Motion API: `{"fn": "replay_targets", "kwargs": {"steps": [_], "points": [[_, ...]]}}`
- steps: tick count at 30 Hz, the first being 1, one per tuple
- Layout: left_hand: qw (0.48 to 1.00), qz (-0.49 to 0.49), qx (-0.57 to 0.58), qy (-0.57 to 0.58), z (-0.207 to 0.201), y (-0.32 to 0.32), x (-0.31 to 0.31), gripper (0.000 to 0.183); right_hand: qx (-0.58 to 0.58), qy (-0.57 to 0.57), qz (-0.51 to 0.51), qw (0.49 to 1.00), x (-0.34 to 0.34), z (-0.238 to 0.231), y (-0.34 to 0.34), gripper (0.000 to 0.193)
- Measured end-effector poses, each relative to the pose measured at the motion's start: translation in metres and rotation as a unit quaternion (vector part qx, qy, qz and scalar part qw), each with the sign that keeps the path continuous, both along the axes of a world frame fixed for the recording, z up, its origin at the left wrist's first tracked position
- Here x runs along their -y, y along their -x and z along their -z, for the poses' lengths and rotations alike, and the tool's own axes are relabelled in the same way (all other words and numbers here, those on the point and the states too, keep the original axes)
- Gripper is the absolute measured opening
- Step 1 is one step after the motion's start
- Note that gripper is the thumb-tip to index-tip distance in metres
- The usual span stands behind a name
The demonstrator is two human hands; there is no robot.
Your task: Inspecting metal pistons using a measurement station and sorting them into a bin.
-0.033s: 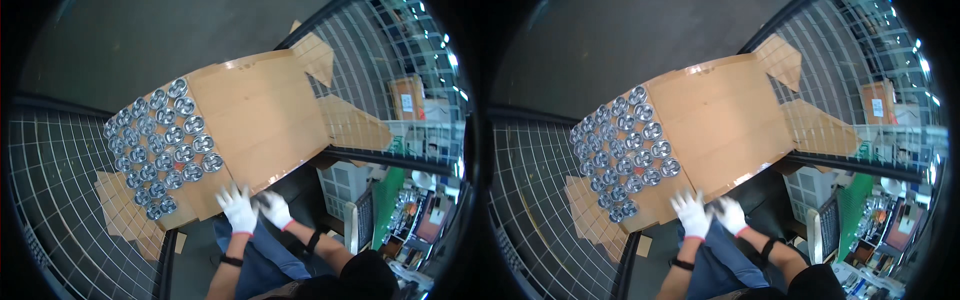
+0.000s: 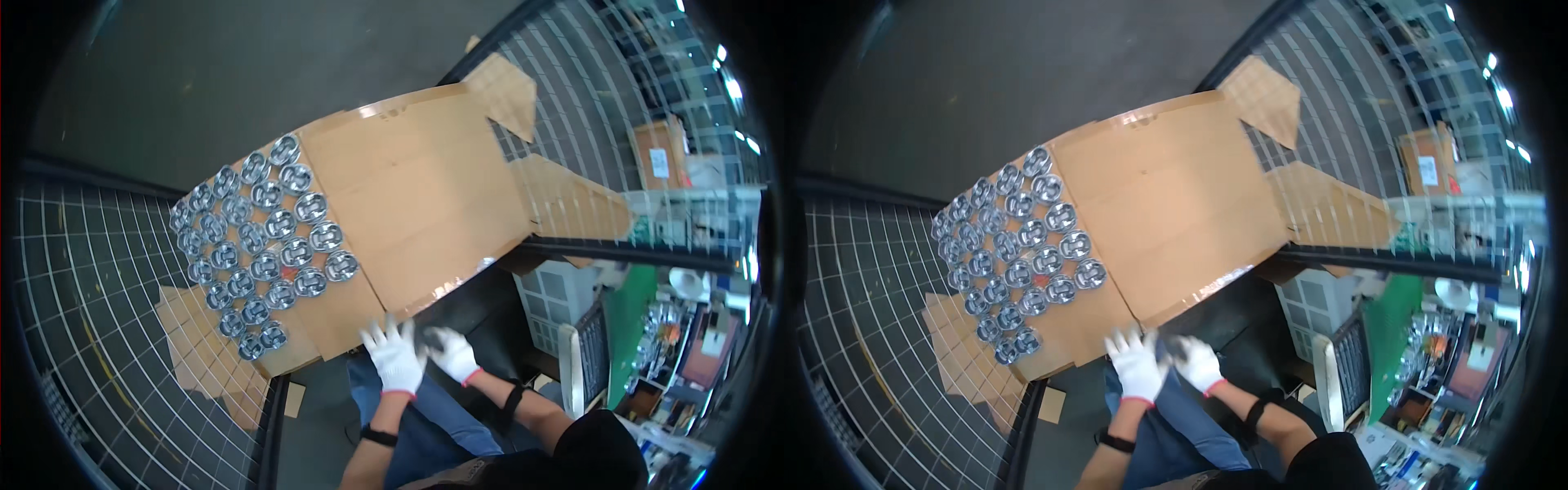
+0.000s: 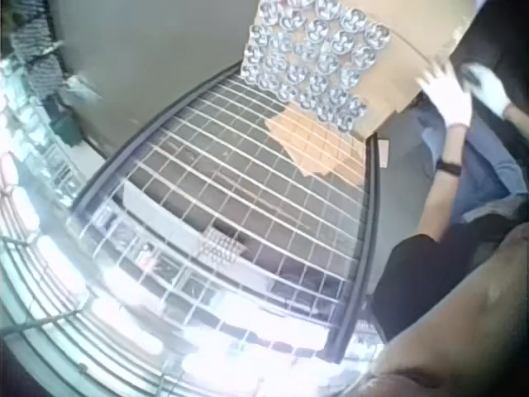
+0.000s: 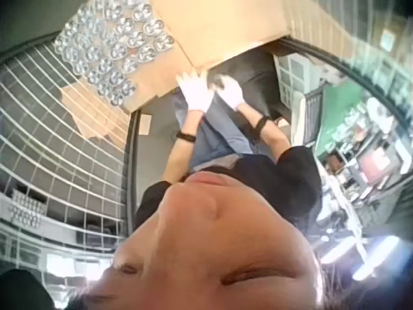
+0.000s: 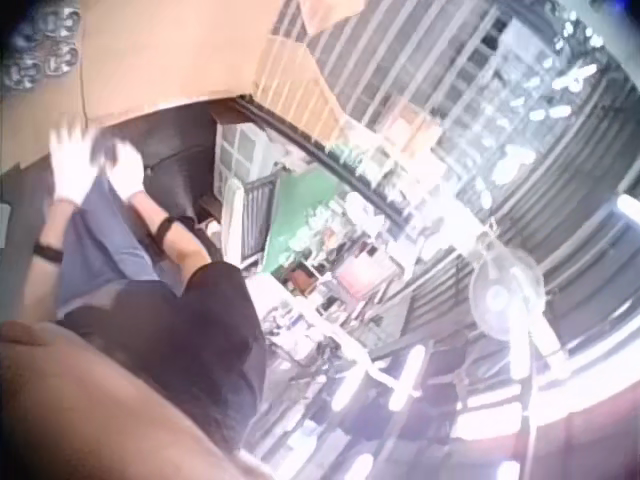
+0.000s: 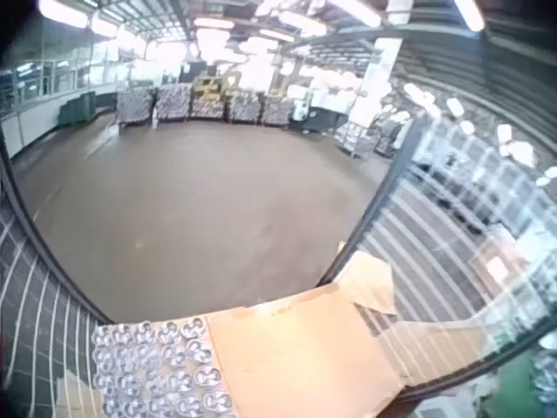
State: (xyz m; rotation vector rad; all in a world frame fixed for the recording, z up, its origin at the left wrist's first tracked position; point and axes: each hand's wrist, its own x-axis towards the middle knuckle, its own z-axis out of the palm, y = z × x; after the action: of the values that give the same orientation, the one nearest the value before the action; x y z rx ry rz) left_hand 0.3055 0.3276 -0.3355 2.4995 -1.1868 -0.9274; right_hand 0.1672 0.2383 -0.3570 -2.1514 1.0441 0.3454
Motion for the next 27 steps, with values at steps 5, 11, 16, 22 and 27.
{"fn": "replay_targets", "kwargs": {"steps": [5, 11, 16, 22, 27], "points": [[0.933, 0.315, -0.174, -0.017, -0.063, 0.081, -0.084, 0.053, -0.116, -0.199, 0.178, 0.957, -0.086, -0.051, 0.16, 0.04], [0.821, 0.554, -0.026, -0.137, -0.115, 0.063, -0.118, 0.055, -0.095, -0.17, 0.427, 0.883, -0.186, -0.124, 0.296, 0.04], [0.687, 0.65, 0.194, -0.262, -0.126, 0.1, -0.073, 0.061, -0.022, -0.09, 0.66, 0.746, -0.332, -0.134, 0.399, 0.04], [0.718, 0.662, 0.187, 0.105, -0.156, 0.262, -0.067, 0.044, -0.05, -0.183, 0.753, 0.63, -0.531, -0.126, 0.433, 0.045], [0.483, 0.863, 0.0, 0.147, -0.179, 0.452, -0.114, 0.046, -0.044, -0.154, 0.796, 0.584, -0.619, -0.163, 0.482, 0.048]]}}
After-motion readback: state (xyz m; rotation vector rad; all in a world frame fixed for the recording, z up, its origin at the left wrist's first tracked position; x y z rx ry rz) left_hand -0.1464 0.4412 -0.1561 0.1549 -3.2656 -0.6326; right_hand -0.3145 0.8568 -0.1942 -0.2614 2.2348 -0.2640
